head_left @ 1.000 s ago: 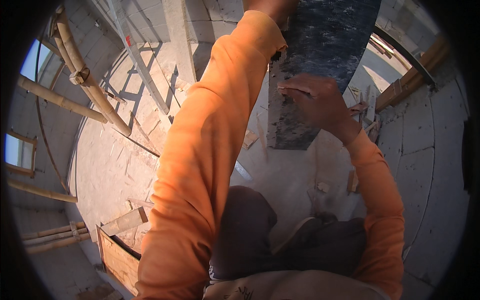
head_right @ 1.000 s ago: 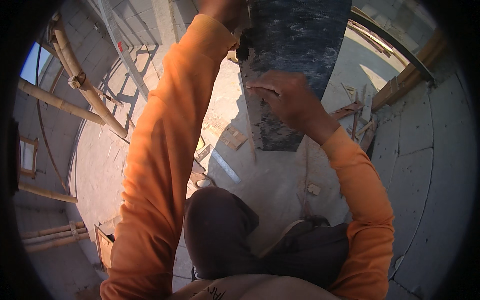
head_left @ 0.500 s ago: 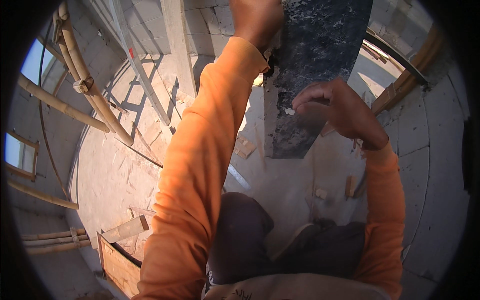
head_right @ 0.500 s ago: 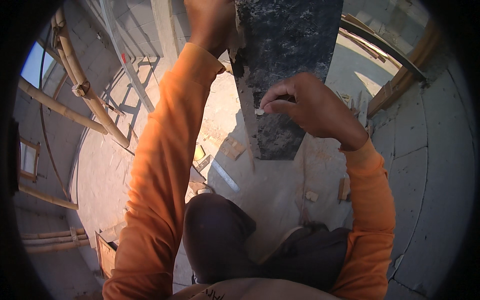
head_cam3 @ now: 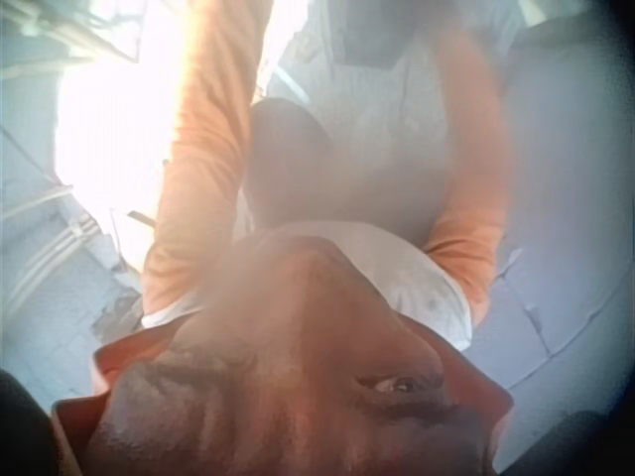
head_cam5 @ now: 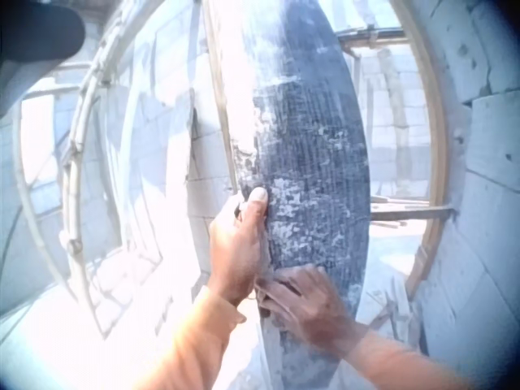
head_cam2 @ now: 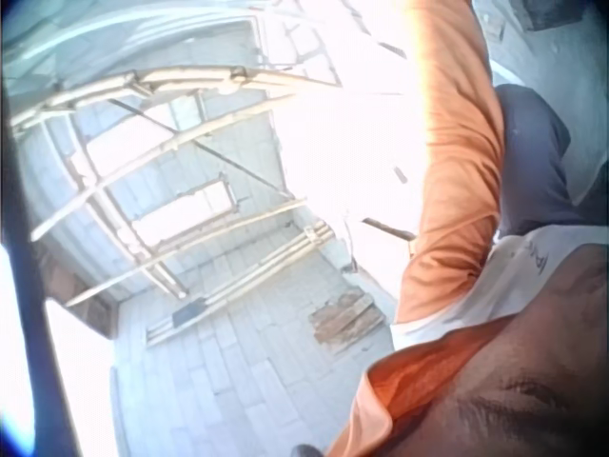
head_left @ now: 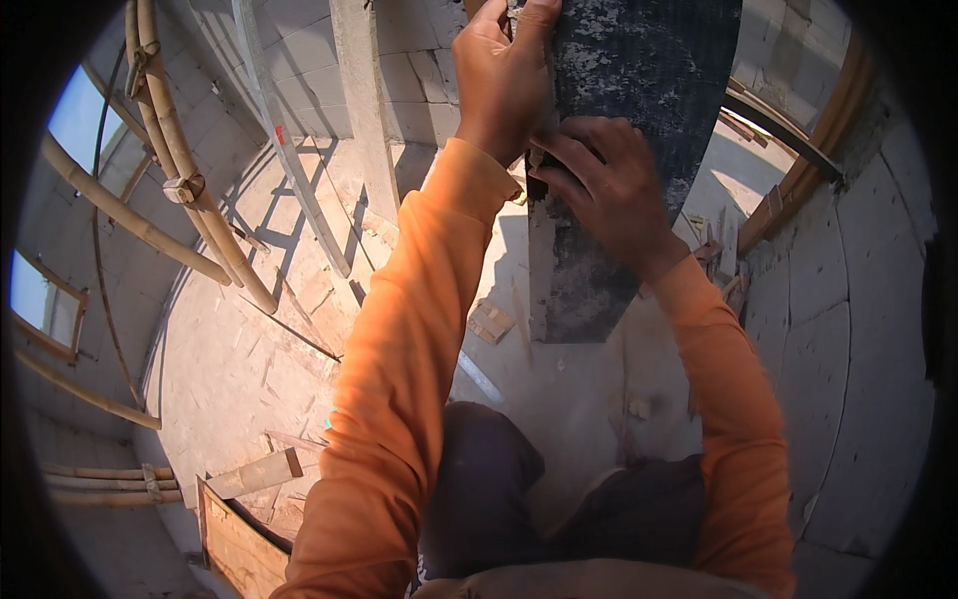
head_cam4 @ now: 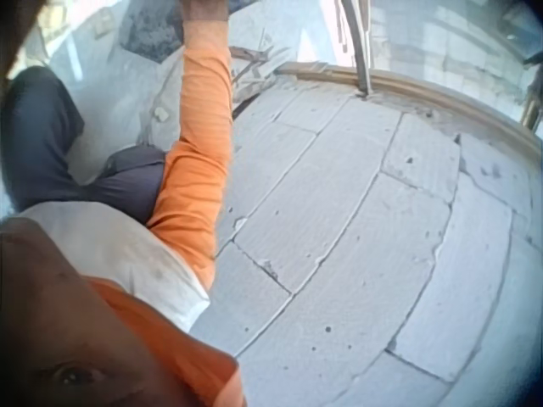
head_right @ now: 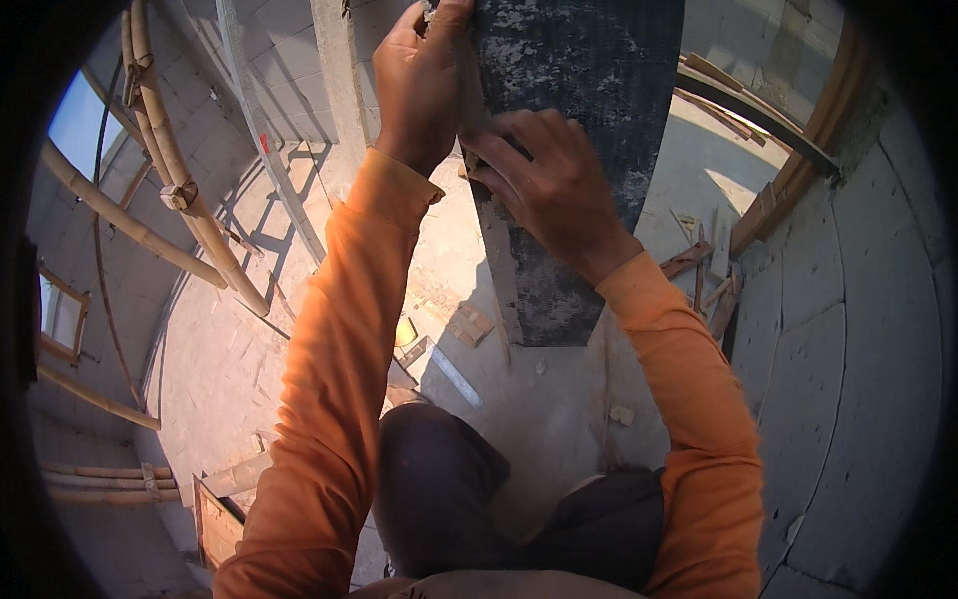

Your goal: The person holds a piece of plywood upright and uses a hand saw to cut along a marked line.

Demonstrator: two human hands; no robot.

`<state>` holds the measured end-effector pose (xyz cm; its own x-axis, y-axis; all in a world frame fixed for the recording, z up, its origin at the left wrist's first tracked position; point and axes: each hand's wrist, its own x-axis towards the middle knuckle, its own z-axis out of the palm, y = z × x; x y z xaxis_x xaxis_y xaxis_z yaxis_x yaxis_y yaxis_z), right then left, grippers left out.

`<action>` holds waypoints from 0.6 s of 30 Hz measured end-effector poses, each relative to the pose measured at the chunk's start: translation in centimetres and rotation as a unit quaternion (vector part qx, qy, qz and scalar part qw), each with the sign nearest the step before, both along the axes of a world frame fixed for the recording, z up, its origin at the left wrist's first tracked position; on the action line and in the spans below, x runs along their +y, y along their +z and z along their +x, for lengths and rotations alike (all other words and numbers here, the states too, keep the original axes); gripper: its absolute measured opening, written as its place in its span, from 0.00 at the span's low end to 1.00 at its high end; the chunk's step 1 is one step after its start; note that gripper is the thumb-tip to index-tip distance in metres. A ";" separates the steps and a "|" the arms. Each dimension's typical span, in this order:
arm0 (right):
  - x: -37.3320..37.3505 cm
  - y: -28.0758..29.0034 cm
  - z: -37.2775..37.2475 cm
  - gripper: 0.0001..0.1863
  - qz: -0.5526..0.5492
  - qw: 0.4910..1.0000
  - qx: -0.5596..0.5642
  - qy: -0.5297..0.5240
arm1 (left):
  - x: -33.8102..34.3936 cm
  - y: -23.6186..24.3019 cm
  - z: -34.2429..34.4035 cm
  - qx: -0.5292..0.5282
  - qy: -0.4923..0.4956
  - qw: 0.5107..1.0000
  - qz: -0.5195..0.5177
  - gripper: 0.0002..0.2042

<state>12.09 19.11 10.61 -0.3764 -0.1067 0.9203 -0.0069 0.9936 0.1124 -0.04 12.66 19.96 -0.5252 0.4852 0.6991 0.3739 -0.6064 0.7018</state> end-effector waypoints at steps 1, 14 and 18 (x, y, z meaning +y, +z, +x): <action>0.1 -0.1 -0.3 0.18 0.011 1.000 0.003 -0.003 | 0.0 0.0 -0.2 -0.022 -0.018 1.000 -0.013 0.14; 0.7 -1.4 -1.0 0.12 0.114 0.992 0.049 -0.008 | -2.6 -4.2 0.2 -0.246 -0.122 0.960 -0.056 0.44; 0.2 -1.4 -0.8 0.12 0.121 0.990 0.072 -0.015 | -2.9 -11.3 2.3 -0.264 0.063 0.959 -0.081 0.44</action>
<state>11.31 19.31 9.21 -0.2500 -0.3205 0.9137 0.0553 0.9374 0.3439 2.29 9.75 8.62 -0.8466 0.4749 0.2403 0.0030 -0.4472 0.8944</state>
